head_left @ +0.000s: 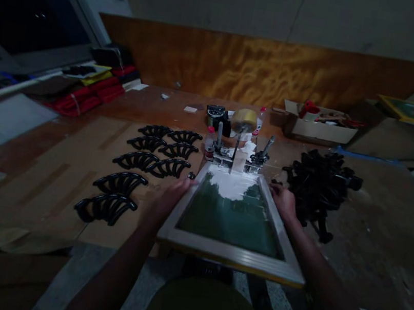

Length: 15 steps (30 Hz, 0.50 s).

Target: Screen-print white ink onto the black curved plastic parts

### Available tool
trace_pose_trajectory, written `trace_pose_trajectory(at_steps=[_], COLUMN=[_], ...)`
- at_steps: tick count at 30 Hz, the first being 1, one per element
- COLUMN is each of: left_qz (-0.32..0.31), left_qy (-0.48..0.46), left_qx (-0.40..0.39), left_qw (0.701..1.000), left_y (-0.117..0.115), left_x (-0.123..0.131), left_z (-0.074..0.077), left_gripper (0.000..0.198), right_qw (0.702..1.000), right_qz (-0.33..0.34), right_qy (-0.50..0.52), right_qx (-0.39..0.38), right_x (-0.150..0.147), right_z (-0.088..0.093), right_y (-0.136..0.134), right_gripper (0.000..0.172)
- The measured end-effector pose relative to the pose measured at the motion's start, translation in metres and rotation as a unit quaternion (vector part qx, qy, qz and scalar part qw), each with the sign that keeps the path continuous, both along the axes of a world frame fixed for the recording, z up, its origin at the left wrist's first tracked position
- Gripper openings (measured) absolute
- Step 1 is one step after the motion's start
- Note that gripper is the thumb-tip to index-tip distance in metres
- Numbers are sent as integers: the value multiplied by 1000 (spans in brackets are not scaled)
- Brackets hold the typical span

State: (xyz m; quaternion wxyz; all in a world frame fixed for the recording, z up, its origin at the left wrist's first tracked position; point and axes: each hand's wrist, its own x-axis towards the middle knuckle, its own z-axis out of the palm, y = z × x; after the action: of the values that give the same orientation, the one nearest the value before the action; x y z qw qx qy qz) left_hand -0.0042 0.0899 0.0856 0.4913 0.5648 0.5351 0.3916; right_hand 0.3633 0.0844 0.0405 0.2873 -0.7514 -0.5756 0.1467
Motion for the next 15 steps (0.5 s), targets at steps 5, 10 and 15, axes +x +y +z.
trace_pose_trajectory(at_steps=[5, 10, 15], left_qz=[-1, -2, -8], left_qy=[-9, -46, -72], left_qx=[-69, -98, -115], left_qw=[998, 994, 991], left_y=[-25, -22, -13], left_x=[4, 9, 4], left_z=[-48, -78, -96], left_gripper=[41, 52, 51], right_qw=[976, 949, 942], right_qz=[131, 223, 213], right_qy=[-127, -225, -247], right_qx=[116, 10, -80], right_x=[-37, -87, -81], right_z=[25, 32, 31], right_y=[37, 62, 58], right_gripper=[59, 39, 17])
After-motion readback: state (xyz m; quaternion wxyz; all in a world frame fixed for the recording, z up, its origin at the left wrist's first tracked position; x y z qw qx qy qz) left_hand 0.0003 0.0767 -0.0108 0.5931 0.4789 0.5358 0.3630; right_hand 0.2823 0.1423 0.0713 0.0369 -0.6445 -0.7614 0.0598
